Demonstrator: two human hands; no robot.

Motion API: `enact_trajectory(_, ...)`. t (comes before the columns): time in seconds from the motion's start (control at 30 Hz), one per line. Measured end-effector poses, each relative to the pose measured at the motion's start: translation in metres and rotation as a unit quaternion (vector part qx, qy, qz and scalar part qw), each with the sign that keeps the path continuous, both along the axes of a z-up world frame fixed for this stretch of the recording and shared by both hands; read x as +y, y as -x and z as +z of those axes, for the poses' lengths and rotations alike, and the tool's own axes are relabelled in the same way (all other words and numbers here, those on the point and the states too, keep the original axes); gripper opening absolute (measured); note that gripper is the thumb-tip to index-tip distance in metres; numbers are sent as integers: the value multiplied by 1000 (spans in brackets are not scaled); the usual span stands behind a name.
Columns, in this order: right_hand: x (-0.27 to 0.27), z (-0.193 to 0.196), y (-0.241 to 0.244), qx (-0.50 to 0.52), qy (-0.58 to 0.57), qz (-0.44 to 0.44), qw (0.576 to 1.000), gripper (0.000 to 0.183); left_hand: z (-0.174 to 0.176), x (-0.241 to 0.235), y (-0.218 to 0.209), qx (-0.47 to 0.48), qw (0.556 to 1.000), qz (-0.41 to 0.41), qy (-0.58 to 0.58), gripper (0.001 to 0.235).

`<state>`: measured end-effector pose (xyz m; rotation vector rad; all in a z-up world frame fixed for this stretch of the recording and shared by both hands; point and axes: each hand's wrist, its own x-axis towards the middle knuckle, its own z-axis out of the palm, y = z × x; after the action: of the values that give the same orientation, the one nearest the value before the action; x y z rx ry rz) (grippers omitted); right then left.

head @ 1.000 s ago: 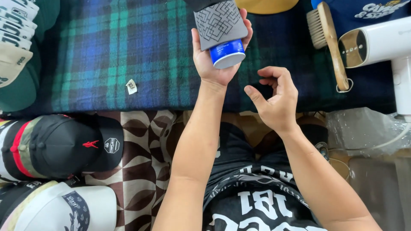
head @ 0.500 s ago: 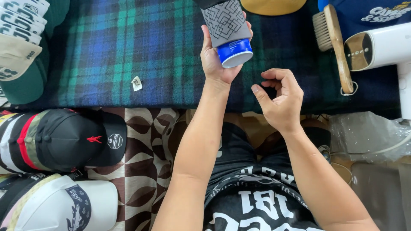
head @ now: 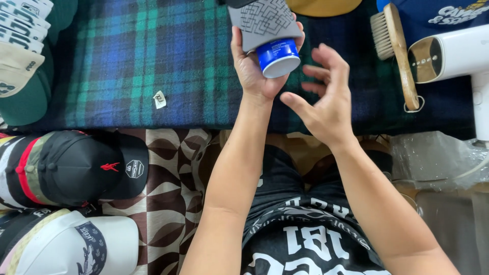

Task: The person uses a hairdryer to apply heat to the brim of a baseball cap, then inserts a cylindrical can into the brim to shape it. They continue to apply heat and use a brush to smooth the brim, flipping the cap to work on different sides.

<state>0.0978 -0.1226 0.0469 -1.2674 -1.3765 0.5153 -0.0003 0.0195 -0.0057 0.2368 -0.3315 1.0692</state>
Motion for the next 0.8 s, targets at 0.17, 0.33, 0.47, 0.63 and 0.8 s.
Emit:
enact_trajectory(0.17,30,3,12,-30,28,-14,999,106,12,-8,2,17,999,50,-4,62)
enact_trajectory(0.33,42,8,21,-57,-13,-45,997,86,15,-10,5,61,988,127,-69,62)
enact_trajectory(0.47,41,-3,19,-66,-26,-52,996,81,10,-7,5,69,983,161,-57,56)
enact_trajectory(0.63,42,-25,10,-126,-29,-113,985,84,5,0,2,134,972,190,-19,39)
enact_trajectory(0.8,39,-37,-5,-208,-31,-151,966,89,20,9,10,376,868,274,176,21)
